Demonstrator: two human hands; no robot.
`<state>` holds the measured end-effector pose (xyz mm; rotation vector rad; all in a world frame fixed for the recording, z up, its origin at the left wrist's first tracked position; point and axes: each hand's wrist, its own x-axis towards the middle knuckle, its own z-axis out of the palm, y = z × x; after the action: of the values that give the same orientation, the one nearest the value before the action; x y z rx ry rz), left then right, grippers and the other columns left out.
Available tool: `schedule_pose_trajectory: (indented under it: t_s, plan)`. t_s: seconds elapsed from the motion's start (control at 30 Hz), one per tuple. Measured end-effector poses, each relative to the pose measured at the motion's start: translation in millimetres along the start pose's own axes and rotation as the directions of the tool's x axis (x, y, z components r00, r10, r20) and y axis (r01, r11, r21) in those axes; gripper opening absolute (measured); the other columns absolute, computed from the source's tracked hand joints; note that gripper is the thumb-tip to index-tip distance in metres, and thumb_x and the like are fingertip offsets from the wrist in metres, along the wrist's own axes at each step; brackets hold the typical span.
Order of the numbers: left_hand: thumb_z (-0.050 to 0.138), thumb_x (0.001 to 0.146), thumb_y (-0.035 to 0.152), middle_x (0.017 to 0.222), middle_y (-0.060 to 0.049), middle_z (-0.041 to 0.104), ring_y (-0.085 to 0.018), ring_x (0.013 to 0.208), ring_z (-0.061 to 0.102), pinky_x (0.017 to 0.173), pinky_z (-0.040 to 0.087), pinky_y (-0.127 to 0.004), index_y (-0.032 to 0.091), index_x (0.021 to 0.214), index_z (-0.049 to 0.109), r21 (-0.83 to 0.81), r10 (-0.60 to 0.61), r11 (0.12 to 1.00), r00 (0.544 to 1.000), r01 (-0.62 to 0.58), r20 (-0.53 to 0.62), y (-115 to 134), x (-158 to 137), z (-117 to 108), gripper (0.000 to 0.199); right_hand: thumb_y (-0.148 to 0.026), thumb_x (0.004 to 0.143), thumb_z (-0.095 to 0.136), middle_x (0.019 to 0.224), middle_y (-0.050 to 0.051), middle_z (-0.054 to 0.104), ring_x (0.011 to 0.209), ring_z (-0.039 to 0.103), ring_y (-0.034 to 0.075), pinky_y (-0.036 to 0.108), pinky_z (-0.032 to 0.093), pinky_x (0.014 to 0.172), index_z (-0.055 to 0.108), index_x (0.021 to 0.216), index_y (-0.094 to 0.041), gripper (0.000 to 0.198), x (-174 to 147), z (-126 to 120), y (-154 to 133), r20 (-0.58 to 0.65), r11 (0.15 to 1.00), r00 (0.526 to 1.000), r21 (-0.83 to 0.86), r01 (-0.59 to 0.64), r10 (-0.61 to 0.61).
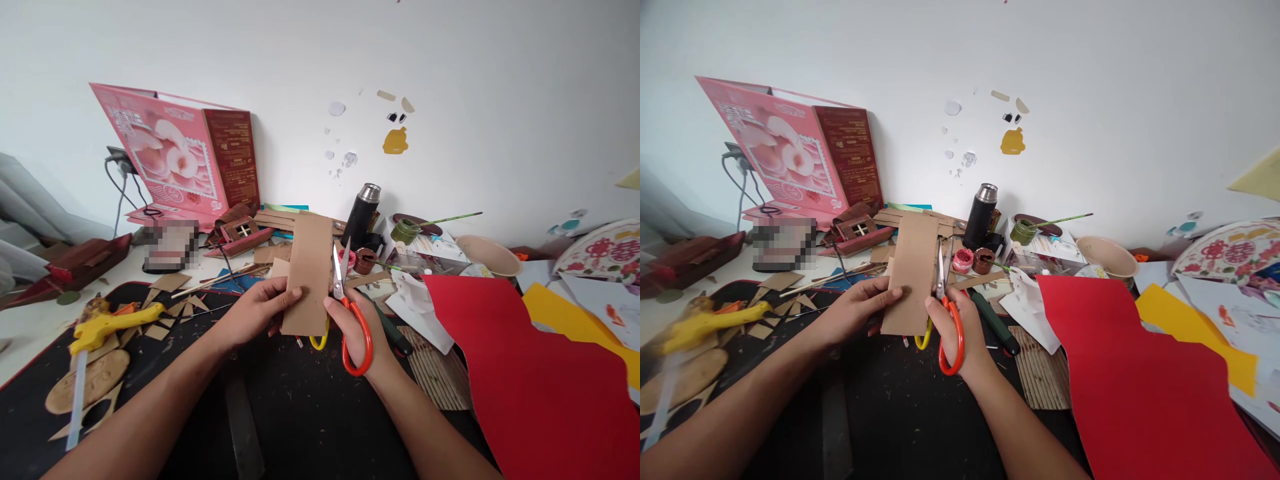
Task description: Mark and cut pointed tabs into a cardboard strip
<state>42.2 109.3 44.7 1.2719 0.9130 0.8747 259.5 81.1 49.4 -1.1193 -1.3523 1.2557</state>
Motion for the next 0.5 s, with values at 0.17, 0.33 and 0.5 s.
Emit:
schedule_pose_trajectory:
  t_s: [0.17, 0.33, 0.5]
  plan:
    - [0.084, 0.086, 0.071, 0.065, 0.003, 0.062, -0.01, 0.045, 0.056, 0.037, 0.038, -0.018, 0.019, 0.09, 0.071, -0.075, 0.045, 0.996, 0.997, -0.05, -0.062, -1.3, 1.9, -3.5, 0.054, -0.051, 0.093, 0.074, 0.096, 0.006, 0.077, 0.092, 0.072, 0.03, 0.04, 0.058, 0.088, 0.074, 0.103, -0.02, 0.033, 0.2, 0.4, 0.0, 0.01, 1.0, 1.0, -0.018, 0.008, -0.008]
    - [0.085, 0.086, 0.069, 0.065, 0.001, 0.065, -0.011, 0.046, 0.06, 0.036, 0.038, -0.018, 0.018, 0.089, 0.072, -0.063, 0.027, 0.998, 1.0, -0.027, 0.0, -0.9, 1.4, -1.5, 0.052, -0.056, 0.089, 0.078, 0.092, 0.006, 0.076, 0.093, 0.07, 0.031, 0.039, 0.056, 0.086, 0.073, 0.1, -0.019, 0.039, -0.4, -0.8, -0.2, -0.023, 0.999, 1.0, -0.039, -0.018, 0.017]
    - [0.086, 0.085, 0.07, 0.063, 0.0, 0.065, -0.012, 0.046, 0.059, 0.036, 0.037, -0.018, 0.019, 0.085, 0.071, -0.05, 0.016, 0.999, 1.0, -0.015, 0.017, -0.3, 0.7, 0.6, 0.054, -0.056, 0.09, 0.079, 0.096, 0.008, 0.077, 0.096, 0.071, 0.032, 0.042, 0.058, 0.089, 0.074, 0.1, -0.019, 0.039, 0.1, -1.6, 1.3, -0.047, 0.997, 0.999, -0.071, -0.007, 0.004]
